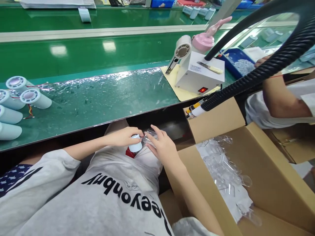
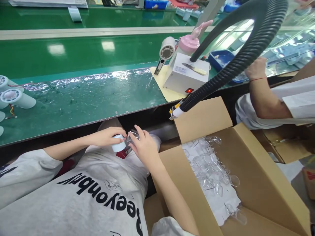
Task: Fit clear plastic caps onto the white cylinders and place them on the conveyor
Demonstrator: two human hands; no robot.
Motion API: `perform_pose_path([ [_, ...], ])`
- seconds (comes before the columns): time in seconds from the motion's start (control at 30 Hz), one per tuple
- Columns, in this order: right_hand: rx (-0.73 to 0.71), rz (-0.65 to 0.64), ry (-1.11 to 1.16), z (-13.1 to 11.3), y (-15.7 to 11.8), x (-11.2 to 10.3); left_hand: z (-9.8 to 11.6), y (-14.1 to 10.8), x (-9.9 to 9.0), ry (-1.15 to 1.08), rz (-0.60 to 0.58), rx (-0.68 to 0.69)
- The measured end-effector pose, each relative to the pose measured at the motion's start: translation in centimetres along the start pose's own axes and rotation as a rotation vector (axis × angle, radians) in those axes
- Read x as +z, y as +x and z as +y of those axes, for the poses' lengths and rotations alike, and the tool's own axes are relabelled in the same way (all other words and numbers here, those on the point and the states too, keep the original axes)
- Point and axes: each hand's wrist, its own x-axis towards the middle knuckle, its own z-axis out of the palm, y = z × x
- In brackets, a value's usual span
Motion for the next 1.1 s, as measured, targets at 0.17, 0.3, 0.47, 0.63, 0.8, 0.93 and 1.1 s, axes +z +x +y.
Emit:
perform_pose_path([
  [0.17, 0.086, -0.112, 0.458, 0.1, 0.1, -0.1, -0.3, -1.0, 0.1, 0.42, 0.071, 0.328],
  [0.3, 0.245, -0.065, 0.679, -0.6, -0.4, -0.2, -1.2, -0.8, 0.1, 0.355, 0.164, 0.408],
  [0.47, 0.345, 0.028, 0.698, -2.0, -0.8, -0.4, -2.1, -0.6, 0.3, 0.303, 0.178, 0.453],
  [0.63, 0.323, 0.081, 0.695, -2.5, -1.1, -1.2, -3.7, 0.0, -0.1, 0.32, 0.137, 0.552],
  [0.8, 0.401, 0.106, 0.896, -2.3, -1.1, -1.6, -4.3, 0.3, -0.3, 0.306, -0.014, 0.583],
  [0.93, 0.493, 0.217, 1.096, -2.0, -1.0, -1.3, -3.1, -0.4, 0.2, 0.234, -0.064, 0.477],
  [1.1, 0.261, 0.246, 1.051, -1.5, -1.2, -1.4, -2.2, -1.2, 0.9, -0.148, -0.014, 0.247],
])
